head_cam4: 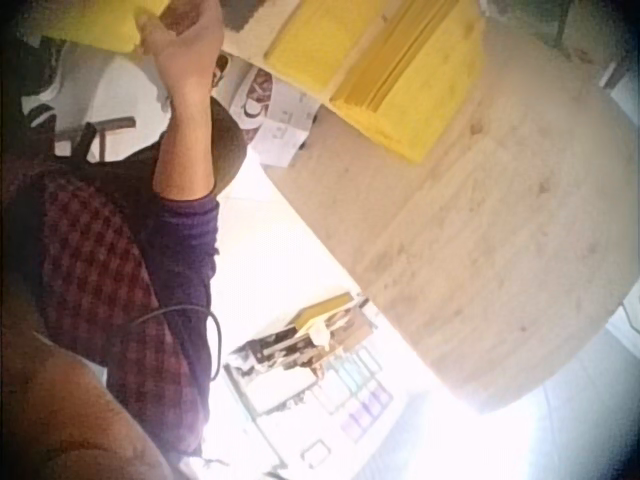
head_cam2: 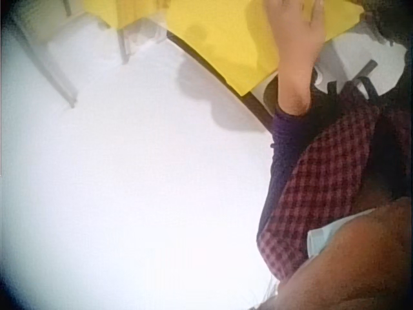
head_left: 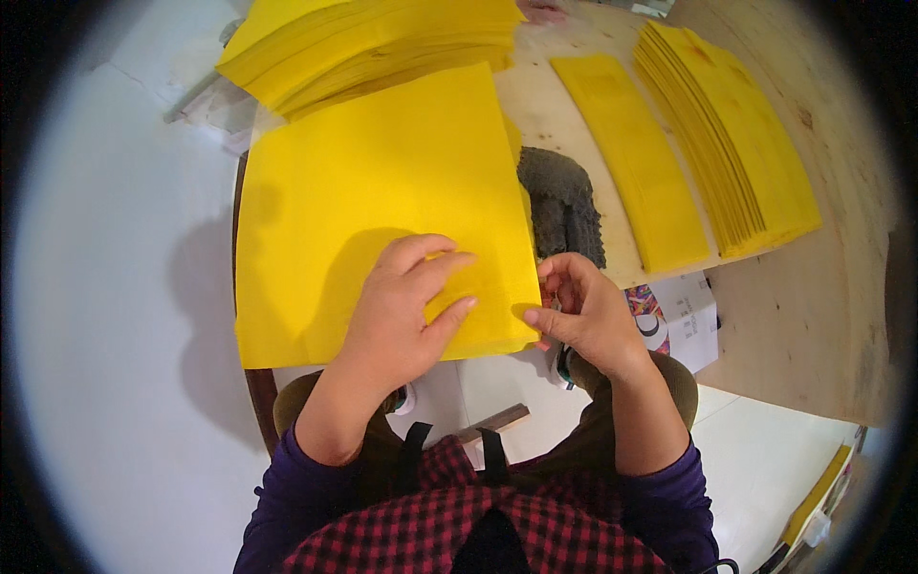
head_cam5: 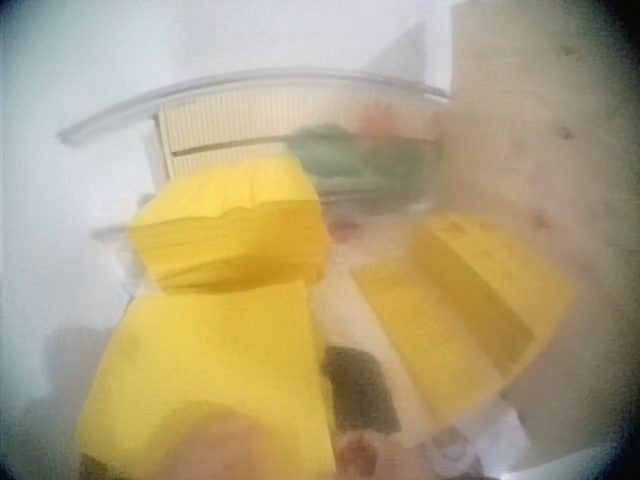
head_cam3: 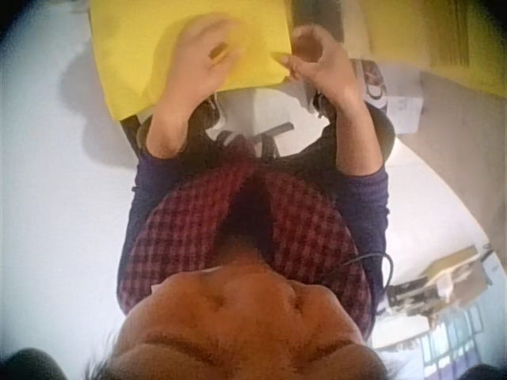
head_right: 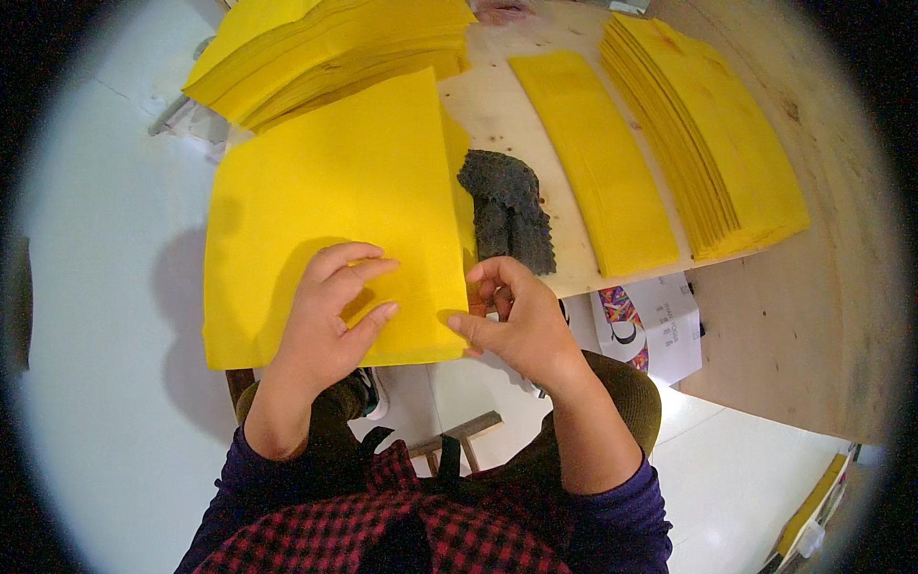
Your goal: The person folds yellow paper sheets on a table, aligning edges and creasing folds by hand. They repeatedly pick up sheets, fold them in half, and stack the finished pieces.
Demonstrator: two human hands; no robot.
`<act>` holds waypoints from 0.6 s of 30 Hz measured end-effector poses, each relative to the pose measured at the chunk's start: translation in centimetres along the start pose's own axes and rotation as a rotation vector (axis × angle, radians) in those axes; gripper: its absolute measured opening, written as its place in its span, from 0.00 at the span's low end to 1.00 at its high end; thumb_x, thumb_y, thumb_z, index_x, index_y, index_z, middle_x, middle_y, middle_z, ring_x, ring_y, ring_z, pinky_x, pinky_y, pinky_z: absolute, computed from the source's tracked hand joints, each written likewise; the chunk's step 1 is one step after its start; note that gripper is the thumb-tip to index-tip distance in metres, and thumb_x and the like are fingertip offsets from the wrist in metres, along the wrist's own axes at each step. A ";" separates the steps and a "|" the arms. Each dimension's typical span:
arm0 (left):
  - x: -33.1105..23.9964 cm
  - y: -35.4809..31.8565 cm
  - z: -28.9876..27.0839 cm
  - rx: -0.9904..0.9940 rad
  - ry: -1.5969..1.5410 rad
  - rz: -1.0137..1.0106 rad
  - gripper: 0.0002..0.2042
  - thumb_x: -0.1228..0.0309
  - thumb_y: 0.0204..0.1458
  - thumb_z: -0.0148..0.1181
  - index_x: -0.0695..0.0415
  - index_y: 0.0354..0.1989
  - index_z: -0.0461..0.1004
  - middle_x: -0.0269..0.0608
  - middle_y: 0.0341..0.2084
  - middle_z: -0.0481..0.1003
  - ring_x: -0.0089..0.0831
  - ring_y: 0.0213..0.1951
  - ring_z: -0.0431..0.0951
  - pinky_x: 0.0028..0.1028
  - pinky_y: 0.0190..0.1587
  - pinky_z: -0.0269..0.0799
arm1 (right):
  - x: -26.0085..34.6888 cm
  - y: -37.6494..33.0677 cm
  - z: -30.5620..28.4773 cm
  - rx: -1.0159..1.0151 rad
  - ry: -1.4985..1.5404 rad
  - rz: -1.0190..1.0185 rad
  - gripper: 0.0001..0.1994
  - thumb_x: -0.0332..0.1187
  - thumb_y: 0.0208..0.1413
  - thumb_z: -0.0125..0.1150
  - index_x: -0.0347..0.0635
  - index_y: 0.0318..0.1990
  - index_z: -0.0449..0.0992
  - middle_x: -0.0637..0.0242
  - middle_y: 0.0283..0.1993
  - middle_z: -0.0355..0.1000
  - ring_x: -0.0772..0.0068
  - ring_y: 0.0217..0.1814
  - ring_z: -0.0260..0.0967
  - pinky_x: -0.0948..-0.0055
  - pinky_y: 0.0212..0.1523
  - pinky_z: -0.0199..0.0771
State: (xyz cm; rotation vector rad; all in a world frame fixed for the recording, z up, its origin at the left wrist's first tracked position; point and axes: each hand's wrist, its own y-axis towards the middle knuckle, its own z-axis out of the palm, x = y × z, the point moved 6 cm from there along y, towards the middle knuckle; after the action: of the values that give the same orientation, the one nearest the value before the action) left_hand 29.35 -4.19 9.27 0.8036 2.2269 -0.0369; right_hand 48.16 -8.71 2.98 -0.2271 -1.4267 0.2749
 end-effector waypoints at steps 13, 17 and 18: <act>1.0 1.2 2.4 -0.001 -0.184 0.042 0.18 0.75 0.41 0.67 0.58 0.44 0.76 0.45 0.47 0.72 0.45 0.50 0.72 0.37 0.53 0.68 | 0.2 0.3 0.2 0.003 0.077 0.059 0.17 0.20 0.50 0.64 0.35 0.46 0.64 0.68 0.31 0.65 0.84 0.27 0.65 0.79 0.23 0.75; 1.2 1.3 2.5 0.027 -0.214 0.024 0.20 0.73 0.40 0.68 0.58 0.45 0.77 0.44 0.49 0.72 0.42 0.52 0.70 0.35 0.57 0.64 | 0.0 0.5 0.2 0.027 0.125 0.095 0.18 0.19 0.50 0.64 0.36 0.45 0.64 0.69 0.31 0.65 0.84 0.27 0.66 0.79 0.23 0.74; 1.2 1.3 2.5 0.025 -0.201 0.030 0.20 0.73 0.39 0.69 0.58 0.45 0.77 0.44 0.48 0.72 0.42 0.52 0.70 0.35 0.56 0.64 | 0.0 0.6 0.3 0.039 0.149 0.099 0.18 0.19 0.50 0.63 0.36 0.45 0.63 0.69 0.31 0.65 0.84 0.27 0.66 0.79 0.24 0.74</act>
State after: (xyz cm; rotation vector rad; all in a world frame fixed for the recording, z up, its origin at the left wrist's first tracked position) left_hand 31.14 -3.16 6.97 0.8097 2.0288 -0.1261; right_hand 47.85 -8.20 2.81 -0.2807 -1.2632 0.3594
